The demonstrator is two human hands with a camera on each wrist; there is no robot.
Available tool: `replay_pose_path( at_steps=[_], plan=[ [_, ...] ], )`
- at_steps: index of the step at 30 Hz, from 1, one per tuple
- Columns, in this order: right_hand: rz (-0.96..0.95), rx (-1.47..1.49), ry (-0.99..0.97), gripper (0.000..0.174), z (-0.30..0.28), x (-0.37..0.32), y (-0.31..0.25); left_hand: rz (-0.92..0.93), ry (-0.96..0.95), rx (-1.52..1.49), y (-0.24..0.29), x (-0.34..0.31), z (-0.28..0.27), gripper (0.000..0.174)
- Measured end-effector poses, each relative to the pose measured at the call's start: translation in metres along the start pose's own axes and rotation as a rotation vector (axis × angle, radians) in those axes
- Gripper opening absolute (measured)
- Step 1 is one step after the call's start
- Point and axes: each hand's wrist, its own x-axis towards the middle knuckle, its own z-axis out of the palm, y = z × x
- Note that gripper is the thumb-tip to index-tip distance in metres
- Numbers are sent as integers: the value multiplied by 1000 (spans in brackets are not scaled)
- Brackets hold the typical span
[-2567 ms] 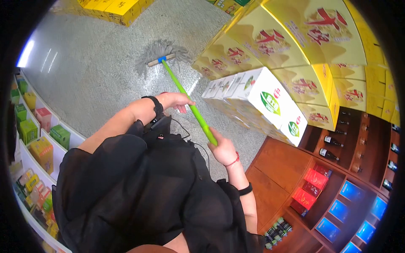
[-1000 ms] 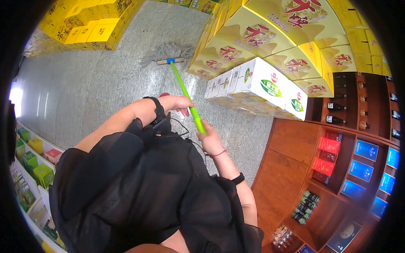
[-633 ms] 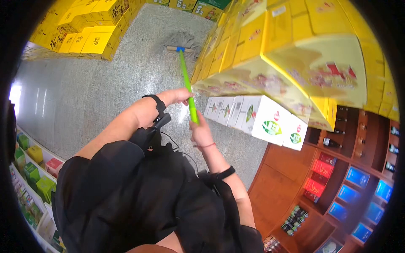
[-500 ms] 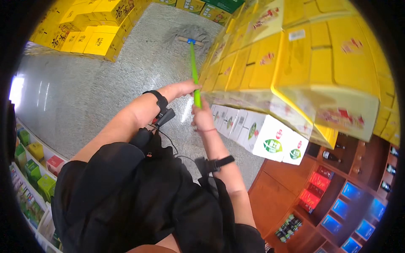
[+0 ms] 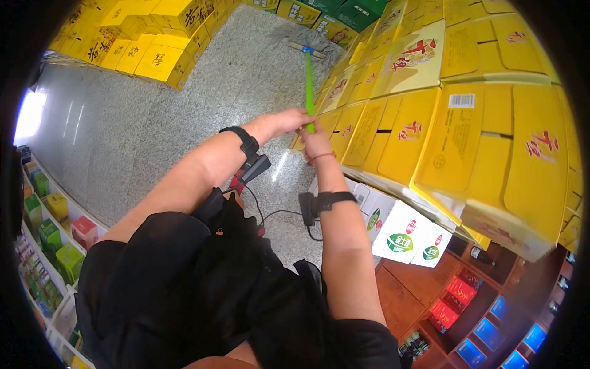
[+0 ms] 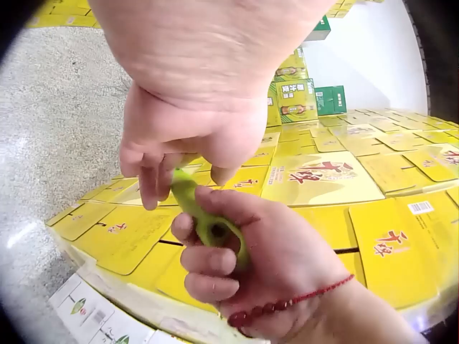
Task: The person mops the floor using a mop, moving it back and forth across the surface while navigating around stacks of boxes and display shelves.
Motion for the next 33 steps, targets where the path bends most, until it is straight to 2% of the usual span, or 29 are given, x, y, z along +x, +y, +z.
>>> replay_pose_path(
  at_steps=[3,5,9,11,12,14,15,17,19,21,24,28,30,33],
  plan=[
    [-58,-75,53,54,20,-45,36,-55,85,32,-19,-27,22,31],
    [-116,-112,0,61,26,-80,72,-190,79,69,-18,-70,46,32],
    [-103,-235,-8,61,23,-172,131,-132,108,61,-100,-95,102,32],
    [-120,-269,-109,66,12,-218,163,-241,-12,91,-124,-121,137,41],
    [-124,-277,-108,66,7,-240,176,-233,-8,87,-129,-135,152,41],
    [-85,-300,-157,66,-8,-286,202,-416,-229,240,-131,-169,184,54],
    [-89,-304,-156,66,-16,-305,213,-411,-226,239,-132,-180,197,54],
    [-46,-324,-185,66,-32,-336,234,-413,-382,282,-135,-206,218,66],
    [-44,-415,-200,65,-49,-351,253,-421,-405,283,-133,-224,232,70],
    [-37,-506,-205,65,-55,-356,269,-423,-424,306,-143,-224,244,58],
    [-233,-671,-180,63,-53,-351,278,-473,-408,309,-144,-219,245,56],
    [-186,-685,-202,62,-54,-339,258,-467,-380,295,-137,-212,226,57],
    [-253,-724,-167,62,-51,-324,242,-415,-382,211,-138,-200,211,67],
    [-239,-711,-159,60,-39,-286,213,-380,-318,138,-133,-178,178,64]
  ],
)
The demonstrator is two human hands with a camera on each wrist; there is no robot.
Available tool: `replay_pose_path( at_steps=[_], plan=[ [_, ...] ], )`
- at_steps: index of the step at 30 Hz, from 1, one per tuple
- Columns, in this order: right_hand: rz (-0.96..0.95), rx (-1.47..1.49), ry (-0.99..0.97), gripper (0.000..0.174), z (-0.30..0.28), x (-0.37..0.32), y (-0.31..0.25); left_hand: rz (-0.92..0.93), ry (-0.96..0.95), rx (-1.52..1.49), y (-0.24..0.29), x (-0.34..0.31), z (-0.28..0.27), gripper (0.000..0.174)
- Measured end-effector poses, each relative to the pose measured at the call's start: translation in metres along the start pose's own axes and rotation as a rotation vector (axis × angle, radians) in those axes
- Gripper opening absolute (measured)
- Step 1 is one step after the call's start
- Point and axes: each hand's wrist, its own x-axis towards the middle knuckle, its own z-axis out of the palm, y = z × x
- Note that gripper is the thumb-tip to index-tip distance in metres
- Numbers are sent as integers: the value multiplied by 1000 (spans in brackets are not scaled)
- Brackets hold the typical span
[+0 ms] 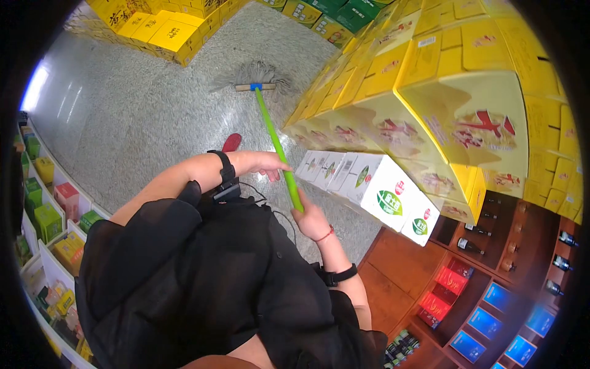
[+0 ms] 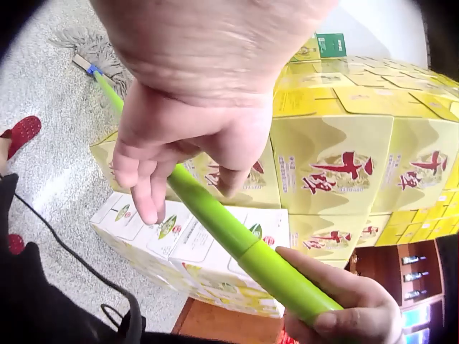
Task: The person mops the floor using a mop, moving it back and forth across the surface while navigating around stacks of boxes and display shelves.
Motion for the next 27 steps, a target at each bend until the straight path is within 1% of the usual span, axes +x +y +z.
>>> replay_pose_path(
  at_steps=[1,3,4,6,7,9,10,12,13,14,15,16,17,18,19,21,22,25,27],
  plan=[
    [-1,-1,-2,60,-4,20,-6,0,2,-2,4,2,-18,64],
    [-152,5,122,56,-13,65,-20,3,96,-91,17,6,-60,62],
    [-152,3,116,56,-22,87,-35,2,97,-97,24,6,-83,62],
    [-105,114,98,52,-45,135,-70,40,224,-220,38,9,-132,55],
    [-103,112,90,52,-56,159,-88,38,224,-228,47,9,-155,55],
    [-99,183,79,58,-83,211,-128,107,385,-286,66,4,-205,49],
    [-104,177,66,58,-97,234,-150,105,393,-298,74,-4,-226,49],
    [-38,221,64,51,-115,278,-189,194,502,-428,85,-22,-259,45],
    [-44,225,53,51,-116,308,-195,232,468,-462,86,-29,-274,50],
    [-50,322,107,50,-115,340,-196,227,478,-464,88,-37,-287,50],
    [-52,417,160,49,-117,368,-200,250,501,-510,92,-50,-293,54],
    [-54,415,151,49,-123,387,-210,275,524,-559,92,-56,-298,58],
    [-13,423,138,46,-130,405,-219,273,532,-567,87,-57,-304,58],
    [26,430,127,43,-138,422,-228,249,552,-565,80,-59,-311,62],
    [21,424,119,43,-144,440,-232,226,571,-561,74,-62,-315,65],
    [-1,429,67,39,-152,470,-239,196,578,-568,64,-69,-320,66],
    [-8,422,58,39,-153,479,-241,163,576,-570,60,-72,-323,66],
    [11,440,13,37,-142,489,-239,158,576,-556,46,-74,-325,68],
    [-60,184,2,42,-124,476,-225,155,576,-562,39,-71,-322,68]
  ],
)
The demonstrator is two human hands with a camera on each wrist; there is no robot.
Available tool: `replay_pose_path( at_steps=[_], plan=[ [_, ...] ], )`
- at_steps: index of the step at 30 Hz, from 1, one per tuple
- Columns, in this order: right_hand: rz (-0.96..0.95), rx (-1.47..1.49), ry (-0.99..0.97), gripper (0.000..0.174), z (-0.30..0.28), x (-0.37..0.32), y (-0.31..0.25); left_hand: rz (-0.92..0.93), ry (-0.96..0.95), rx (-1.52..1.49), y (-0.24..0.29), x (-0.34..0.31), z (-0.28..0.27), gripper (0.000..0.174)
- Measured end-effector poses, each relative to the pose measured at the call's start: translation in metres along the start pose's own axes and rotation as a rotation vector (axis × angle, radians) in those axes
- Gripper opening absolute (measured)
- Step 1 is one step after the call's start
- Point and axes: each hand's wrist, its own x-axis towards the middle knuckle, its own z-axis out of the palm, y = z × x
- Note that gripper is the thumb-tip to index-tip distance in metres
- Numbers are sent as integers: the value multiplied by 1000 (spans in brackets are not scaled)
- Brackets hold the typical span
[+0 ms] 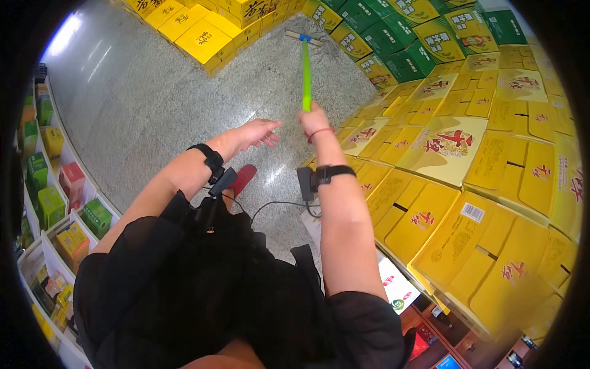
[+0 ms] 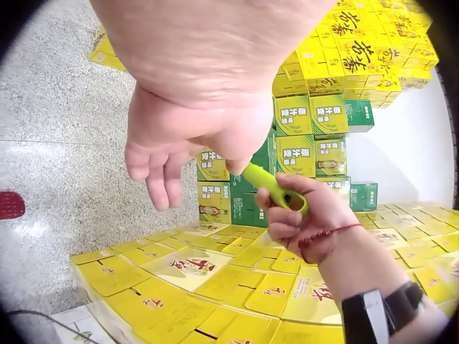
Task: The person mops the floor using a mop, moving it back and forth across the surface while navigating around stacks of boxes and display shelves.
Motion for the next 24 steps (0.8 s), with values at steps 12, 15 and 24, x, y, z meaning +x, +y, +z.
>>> replay_pose_path(
  at_steps=[12,15,24],
  plan=[
    [-4,-135,-85,69,69,-282,139,-91,-3,144,-94,-46,121,63],
    [32,-133,-128,70,73,-372,164,-95,-99,251,-141,-63,169,58],
    [95,-71,-146,66,51,-538,215,-186,-474,627,-201,-147,264,54]
  ],
)
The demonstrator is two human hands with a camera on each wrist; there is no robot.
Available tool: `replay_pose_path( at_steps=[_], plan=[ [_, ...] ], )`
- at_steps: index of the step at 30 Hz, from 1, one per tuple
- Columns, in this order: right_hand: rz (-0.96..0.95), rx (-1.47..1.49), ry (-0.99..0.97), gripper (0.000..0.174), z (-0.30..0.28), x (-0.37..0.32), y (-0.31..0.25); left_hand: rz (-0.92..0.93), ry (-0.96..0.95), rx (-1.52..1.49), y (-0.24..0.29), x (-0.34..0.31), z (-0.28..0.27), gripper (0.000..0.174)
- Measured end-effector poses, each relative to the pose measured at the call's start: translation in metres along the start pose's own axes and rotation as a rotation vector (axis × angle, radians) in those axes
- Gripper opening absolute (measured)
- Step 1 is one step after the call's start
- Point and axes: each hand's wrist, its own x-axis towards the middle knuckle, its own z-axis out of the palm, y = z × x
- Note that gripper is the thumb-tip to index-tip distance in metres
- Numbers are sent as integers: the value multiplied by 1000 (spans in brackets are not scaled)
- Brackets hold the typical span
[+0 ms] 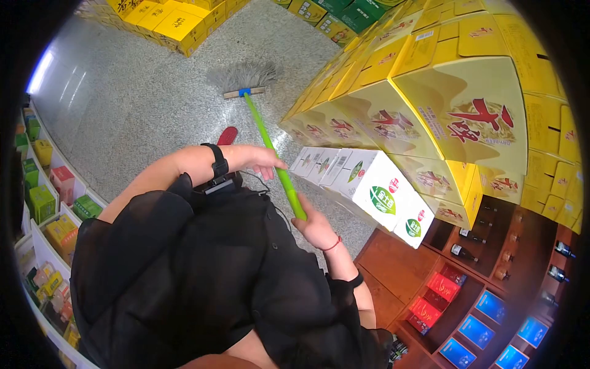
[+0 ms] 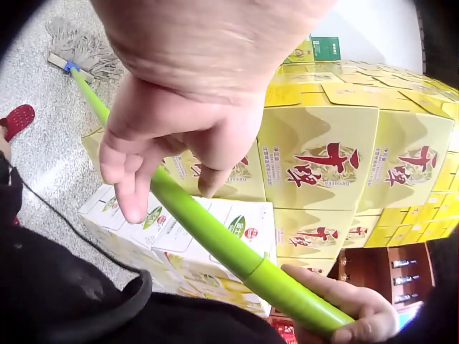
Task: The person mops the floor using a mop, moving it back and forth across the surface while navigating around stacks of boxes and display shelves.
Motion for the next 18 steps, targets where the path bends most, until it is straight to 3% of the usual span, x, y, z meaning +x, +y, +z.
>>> replay_pose_path(
  at_steps=[4,9,12,14,18],
  plan=[
    [-65,-51,67,64,7,-3,8,12,24,-157,-3,6,13,47],
    [-103,-29,117,62,-4,34,-7,86,116,-239,-1,22,-23,39],
    [-197,-40,185,62,-12,95,-16,102,244,-307,10,31,-75,33],
    [-187,8,184,62,-25,141,-43,241,333,-466,9,52,-129,29],
    [-127,121,200,62,-59,248,-109,252,445,-452,34,57,-244,28]
  ],
)
